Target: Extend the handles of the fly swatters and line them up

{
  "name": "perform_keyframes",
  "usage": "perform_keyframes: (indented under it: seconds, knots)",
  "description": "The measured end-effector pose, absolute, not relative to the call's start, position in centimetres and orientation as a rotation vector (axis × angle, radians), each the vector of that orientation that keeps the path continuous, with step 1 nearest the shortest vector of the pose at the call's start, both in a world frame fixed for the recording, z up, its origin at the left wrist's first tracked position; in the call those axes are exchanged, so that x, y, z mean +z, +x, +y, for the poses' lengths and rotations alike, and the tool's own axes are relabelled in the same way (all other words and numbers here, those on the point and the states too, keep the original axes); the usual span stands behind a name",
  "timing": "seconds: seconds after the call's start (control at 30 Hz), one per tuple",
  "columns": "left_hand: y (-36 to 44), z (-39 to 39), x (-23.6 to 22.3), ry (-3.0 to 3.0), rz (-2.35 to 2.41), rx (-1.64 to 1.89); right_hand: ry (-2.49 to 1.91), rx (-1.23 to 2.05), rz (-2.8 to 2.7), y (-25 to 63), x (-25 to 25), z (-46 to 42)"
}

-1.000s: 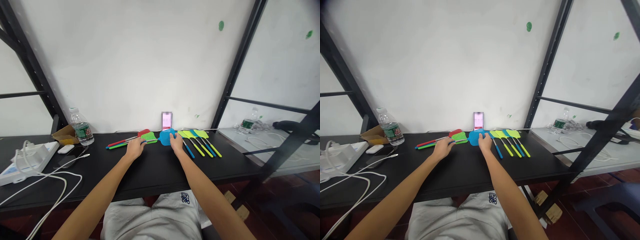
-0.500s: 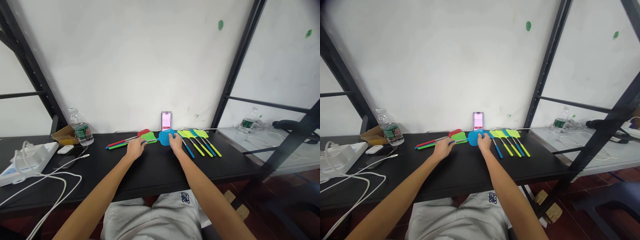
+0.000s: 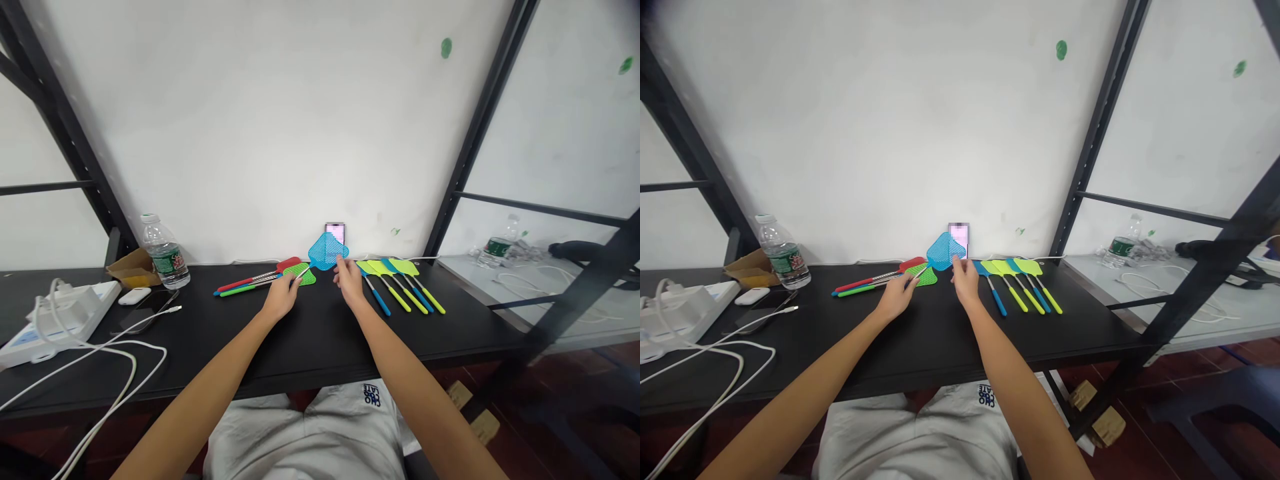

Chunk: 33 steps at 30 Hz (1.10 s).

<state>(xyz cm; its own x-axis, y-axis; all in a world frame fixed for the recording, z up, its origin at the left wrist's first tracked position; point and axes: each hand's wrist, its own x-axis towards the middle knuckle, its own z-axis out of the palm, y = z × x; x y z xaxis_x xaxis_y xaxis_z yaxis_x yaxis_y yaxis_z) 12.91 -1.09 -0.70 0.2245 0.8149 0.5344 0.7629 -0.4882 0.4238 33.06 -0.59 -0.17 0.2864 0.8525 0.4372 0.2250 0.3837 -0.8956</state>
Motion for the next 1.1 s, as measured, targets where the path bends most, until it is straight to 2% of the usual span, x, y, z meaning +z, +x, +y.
perform_keyframes:
  seconds: [0.13,0.33,0.53,0.73,0.9,1.1]
  knots:
    - [13.4,-1.3,-0.6,2.293,1.363,1.27,-1.052,0.676,-1.517,30.8,-0.6,-2.0]
    - [14.3,-1.7,-0.5,1.901,1.014,1.293,-0.98,0.692,-1.73,28.9,-1.3,-2.9]
    - [14.0,-1.5,-0.2,1.665,0.933,1.388,-1.0,0.724,-1.889,29.0,-1.6,-3.1]
    - [14.2,-2.1,0.1,1.454,0.73,1.254,-1.009,0.442,-2.013,28.3,-1.5,-3.6]
    - [14.0,-2.3,0.5,1.661,0.787,1.249,-1.084,0.177,-2.05,28.3,-0.7,-4.4]
    - [11.2,-1.5,0.5,2.39,1.317,1.182,-1.326,-0.179,-1.904,32.6,0.7,-5.9]
